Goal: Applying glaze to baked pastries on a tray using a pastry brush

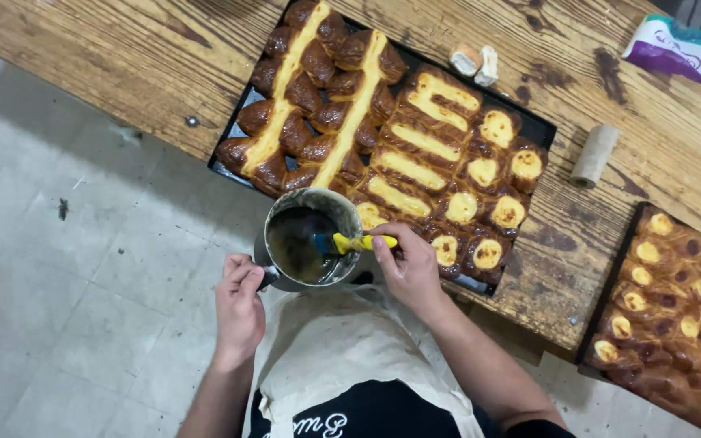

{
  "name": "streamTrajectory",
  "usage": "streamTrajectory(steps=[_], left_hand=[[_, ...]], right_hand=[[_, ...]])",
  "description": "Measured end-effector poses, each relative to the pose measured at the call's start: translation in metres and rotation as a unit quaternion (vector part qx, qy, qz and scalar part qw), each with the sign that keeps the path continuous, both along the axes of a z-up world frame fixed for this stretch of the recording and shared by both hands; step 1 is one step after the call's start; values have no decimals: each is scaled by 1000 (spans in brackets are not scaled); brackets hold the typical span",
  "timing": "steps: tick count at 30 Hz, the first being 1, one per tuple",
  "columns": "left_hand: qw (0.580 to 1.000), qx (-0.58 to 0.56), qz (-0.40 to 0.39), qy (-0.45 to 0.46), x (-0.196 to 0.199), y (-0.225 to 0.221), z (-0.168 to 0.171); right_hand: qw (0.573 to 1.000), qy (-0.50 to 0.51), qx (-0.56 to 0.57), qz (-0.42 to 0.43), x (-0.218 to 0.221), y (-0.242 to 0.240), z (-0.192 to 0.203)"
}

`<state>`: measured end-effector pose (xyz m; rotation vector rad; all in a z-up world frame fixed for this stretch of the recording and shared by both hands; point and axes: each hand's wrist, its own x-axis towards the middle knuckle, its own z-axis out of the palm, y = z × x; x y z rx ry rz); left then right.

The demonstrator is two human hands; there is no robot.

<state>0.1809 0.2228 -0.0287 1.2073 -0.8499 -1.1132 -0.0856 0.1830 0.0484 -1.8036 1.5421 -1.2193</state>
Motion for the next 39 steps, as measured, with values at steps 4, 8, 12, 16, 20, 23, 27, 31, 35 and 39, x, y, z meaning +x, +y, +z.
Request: streamTrajectory(steps=[4,8,12,16,20,23,27,31,35,39], left_hand=[[1000,-2,-5,7,37,-15,-11],[999,6,-35,-5,78,-37,-3],[996,16,-81,-23,114,-68,11],[993,23,-113,-24,140,-96,11],[989,31,-142,-28,156,-115,5],[987,23,-157,-11,153,-137,-4],[986,33,-163,-4,147,-151,3],[987,38,-159,-11,138,-166,5],[989,42,-140,-23,128,-179,22],[989,68,-118,-56,118,-192,37]], right_hand=[[1000,25,9,3,37,-18,3],[999,22,-2,-35,76,-34,5],[996,-9,-12,-85,109,-51,4],[988,-62,-39,-137,121,-63,-24],[989,-33,-9,-144,133,-75,3],[986,-50,-18,-159,117,-86,-3],[975,-86,-18,-206,102,-96,11],[966,-79,-28,-244,51,-123,7],[952,-114,-58,-278,2,-181,-14],[936,-86,85,-331,-26,-252,-44]])
